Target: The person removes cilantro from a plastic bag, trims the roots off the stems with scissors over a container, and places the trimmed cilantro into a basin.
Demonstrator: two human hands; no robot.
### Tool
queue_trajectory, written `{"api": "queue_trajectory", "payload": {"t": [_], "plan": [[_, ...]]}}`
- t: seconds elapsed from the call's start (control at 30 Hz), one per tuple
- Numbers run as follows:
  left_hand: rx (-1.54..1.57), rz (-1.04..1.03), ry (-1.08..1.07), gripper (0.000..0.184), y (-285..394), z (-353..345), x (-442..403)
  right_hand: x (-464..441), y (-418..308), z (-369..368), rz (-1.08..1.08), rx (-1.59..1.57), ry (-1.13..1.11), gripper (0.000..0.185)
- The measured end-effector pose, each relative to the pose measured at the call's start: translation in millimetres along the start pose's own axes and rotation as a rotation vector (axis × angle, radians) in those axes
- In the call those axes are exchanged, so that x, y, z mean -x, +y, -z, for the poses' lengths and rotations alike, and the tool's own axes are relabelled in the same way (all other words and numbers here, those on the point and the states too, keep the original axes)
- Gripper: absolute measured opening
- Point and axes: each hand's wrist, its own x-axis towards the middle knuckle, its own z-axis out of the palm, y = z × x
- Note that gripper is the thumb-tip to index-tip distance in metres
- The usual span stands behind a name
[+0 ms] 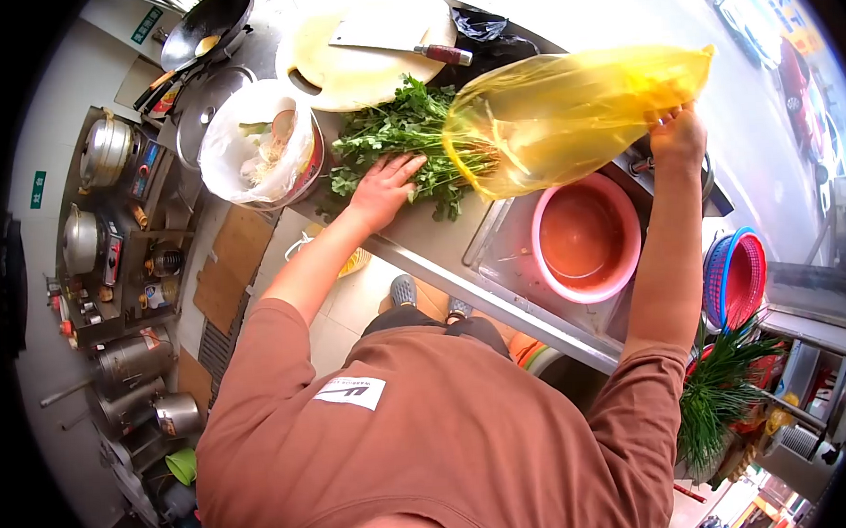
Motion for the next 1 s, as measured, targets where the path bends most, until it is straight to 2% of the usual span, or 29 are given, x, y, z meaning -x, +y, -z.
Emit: {"api": "queue_trajectory", "payload": {"t": [0.07,0.13,0.2,0.27,0.3,0.37,0.4,0.47,0.5,0.57,0.6,0.7,0.73,0.8,0.83,0.87,0.93,0.97,1.0], "plan": [[0.031,0.009,-0.027,0.008,3,-5,2,4,-3,9,0.049,0.081,0.051,0.033],[0.039,-0.010,-0.050,0.009,7,-3,3,2,-12,23,0.188,0.188,0.105,0.033],[0.052,-0.009,-0.072,0.009,9,-6,6,2,-41,35,0.347,0.101,0.033,0.034],[0.094,-0.023,-0.067,0.008,10,-3,9,9,-61,36,0.287,0.163,-0.059,0.033],[0.083,-0.031,-0.143,0.009,12,11,8,11,-71,40,0.295,0.168,-0.047,0.033],[0.081,-0.053,-0.208,0.014,19,20,7,14,-92,46,0.464,0.163,-0.088,0.033],[0.190,-0.042,-0.174,0.017,20,21,8,22,-100,43,0.476,0.173,-0.078,0.033],[0.307,-0.052,-0.135,0.020,24,25,12,40,-113,38,0.336,0.098,-0.094,0.033],[0.403,-0.039,-0.098,0.021,26,33,13,51,-119,39,0.390,0.103,-0.144,0.034],[0.522,-0.068,0.041,0.020,30,42,15,78,-126,23,0.395,0.188,-0.095,0.036],[0.532,-0.093,0.046,0.020,35,48,15,93,-126,16,0.383,0.261,-0.055,0.038],[0.606,0.049,0.238,0.018,55,75,17,140,-125,0,0.498,0.293,-0.085,0.035],[0.707,0.121,0.223,0.027,65,95,13,151,-124,1,0.517,0.296,-0.124,0.035],[0.970,0.102,0.354,0.046,85,126,-8,177,-117,-3,0.447,0.400,-0.244,0.036],[0.978,0.041,0.457,0.057,96,146,-24,199,-104,-17,0.413,0.437,-0.297,0.034],[0.987,-0.020,0.560,0.069,106,161,-42,216,-92,-28,0.382,0.486,-0.316,0.038],[1.043,-0.065,0.618,0.098,123,173,-74,254,-68,-53,0.444,0.751,-0.322,0.052],[1.190,-0.098,0.528,0.089,127,174,-85,269,-64,-60,0.399,0.888,-0.349,0.058],[1.337,-0.118,0.435,0.081,131,176,-96,284,-59,-67,0.394,0.862,-0.440,0.061]]}}
